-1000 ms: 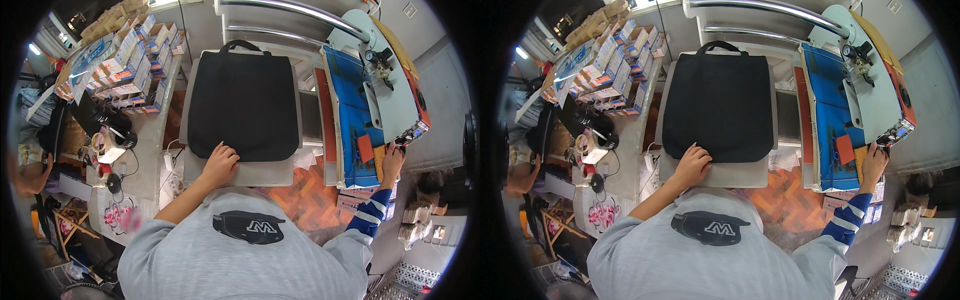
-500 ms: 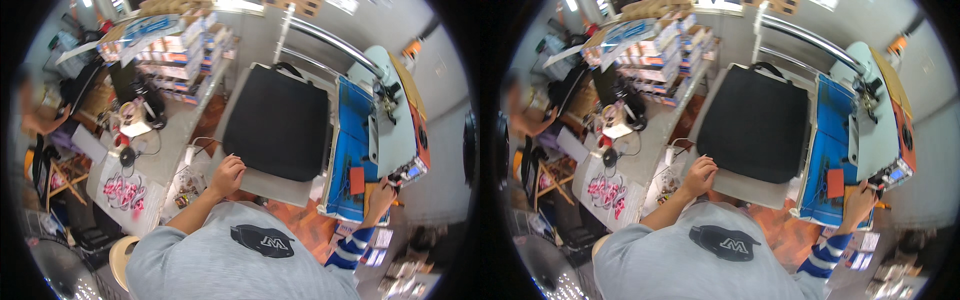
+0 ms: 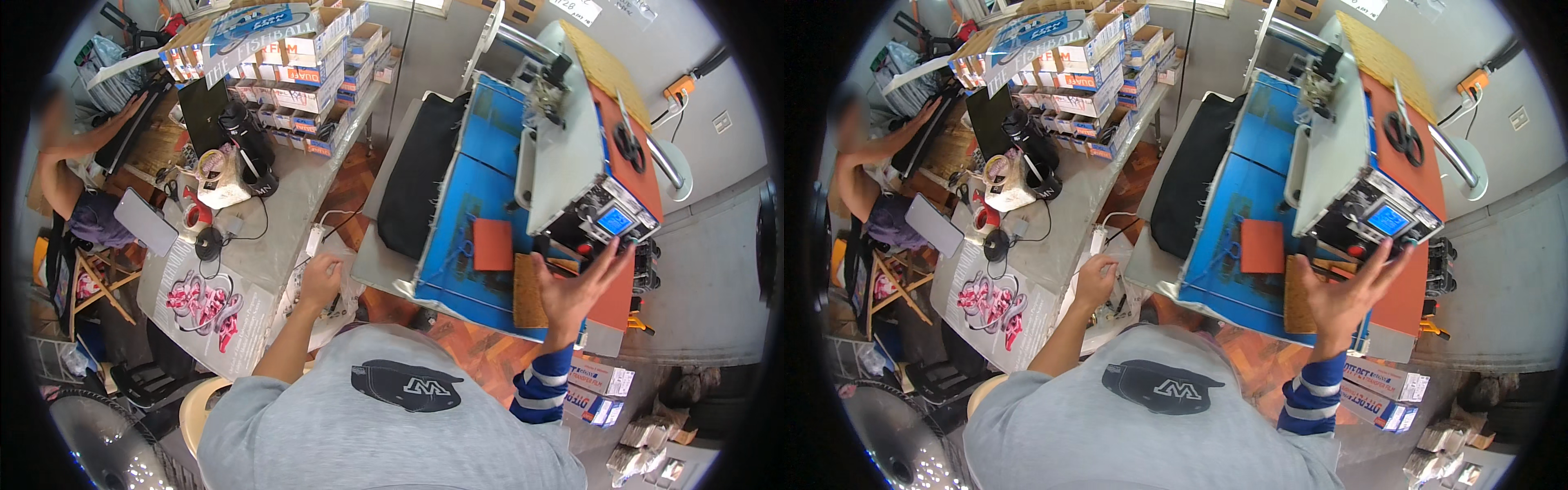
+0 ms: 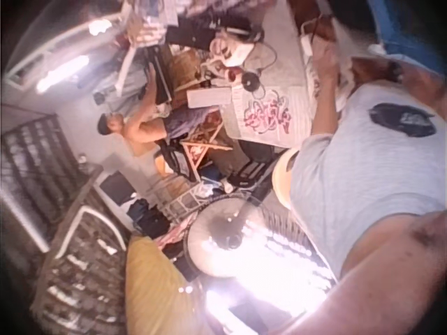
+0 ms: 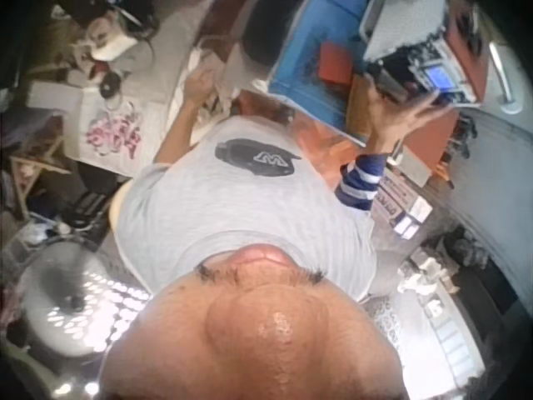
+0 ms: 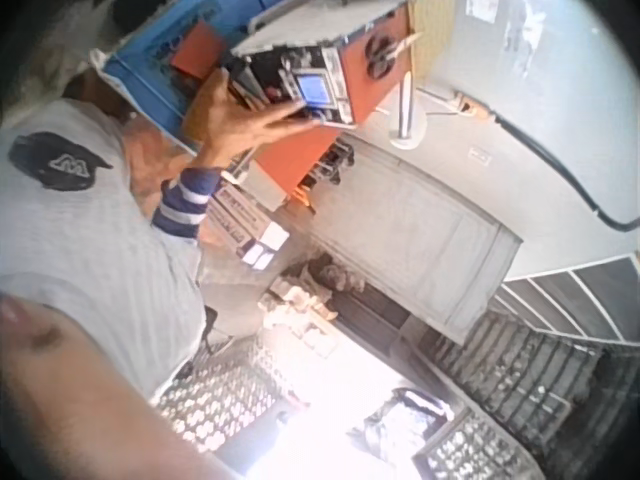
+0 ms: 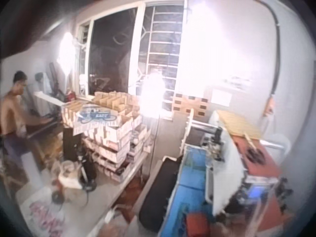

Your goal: The person places black tote bags on a heat press machine, operates the controls to apply a graphic, and then uses scissors to trim excess material from the printed design. The finished bags are stacked on a nearby table.

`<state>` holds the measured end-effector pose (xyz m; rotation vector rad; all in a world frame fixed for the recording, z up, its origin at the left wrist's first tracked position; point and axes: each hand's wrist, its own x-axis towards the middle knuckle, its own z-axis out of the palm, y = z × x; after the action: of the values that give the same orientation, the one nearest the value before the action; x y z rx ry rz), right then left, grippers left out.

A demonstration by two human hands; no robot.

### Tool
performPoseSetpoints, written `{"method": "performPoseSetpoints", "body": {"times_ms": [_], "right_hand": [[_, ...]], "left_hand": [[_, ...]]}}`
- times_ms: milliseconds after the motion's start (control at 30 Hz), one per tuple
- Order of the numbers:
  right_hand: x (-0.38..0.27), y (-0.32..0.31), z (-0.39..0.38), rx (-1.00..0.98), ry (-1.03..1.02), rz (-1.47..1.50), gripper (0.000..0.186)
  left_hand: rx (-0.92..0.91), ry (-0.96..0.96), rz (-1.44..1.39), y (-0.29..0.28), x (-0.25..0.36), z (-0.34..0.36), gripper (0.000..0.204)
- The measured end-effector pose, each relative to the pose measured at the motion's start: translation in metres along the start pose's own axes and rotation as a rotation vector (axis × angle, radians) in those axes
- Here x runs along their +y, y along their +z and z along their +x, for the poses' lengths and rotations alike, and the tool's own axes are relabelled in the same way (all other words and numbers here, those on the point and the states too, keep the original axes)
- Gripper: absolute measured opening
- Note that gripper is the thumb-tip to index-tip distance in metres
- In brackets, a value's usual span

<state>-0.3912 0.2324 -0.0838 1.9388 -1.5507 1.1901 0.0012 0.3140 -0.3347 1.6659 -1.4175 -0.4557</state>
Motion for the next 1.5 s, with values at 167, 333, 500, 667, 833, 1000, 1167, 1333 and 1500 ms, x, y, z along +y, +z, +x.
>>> {"method": "performPoseSetpoints", "body": {"times_ms": [167,333,500,667,833,1000,1167,1333,1500], "right_hand": [[-0.059,0.033,0.008,-0.023,-0.076,-0.080,0.119],[-0.087,0.058,0.009,-0.019,-0.102,-0.081,0.117],[-0.092,0.067,0.004,0.007,-0.130,-0.200,0.117],[-0.092,0.072,0.001,0.047,-0.085,-0.216,0.118],[-0.098,0.073,0.002,0.065,-0.081,-0.148,0.116],[-0.085,0.047,0.000,-0.051,-0.077,0.197,0.087],[-0.052,0.028,-0.008,-0.078,-0.440,0.349,0.051],[-0.058,0.029,0.000,-0.368,-0.497,0.152,0.041],[-0.070,0.025,0.023,-0.638,-0.409,0.095,0.033]], "left_hand": [[-0.132,-0.308,0.022,-0.006,-0.054,-0.033,0.018],[-0.377,-0.538,0.032,-0.017,-0.076,-0.067,0.025],[-0.608,-0.567,0.121,-0.021,-0.093,-0.101,0.031],[-0.631,-0.513,0.235,-0.018,-0.085,-0.115,0.036],[-0.879,-0.395,0.270,0.000,-0.047,-0.093,0.039],[-1.110,-0.279,-0.190,-0.045,0.121,-0.038,0.045],[-1.287,0.208,-0.764,-0.079,0.245,-0.019,0.031],[-1.491,0.163,-0.869,-0.067,0.278,-0.039,0.037],[-1.406,0.165,-0.808,-0.050,0.260,-0.060,0.060]]}}
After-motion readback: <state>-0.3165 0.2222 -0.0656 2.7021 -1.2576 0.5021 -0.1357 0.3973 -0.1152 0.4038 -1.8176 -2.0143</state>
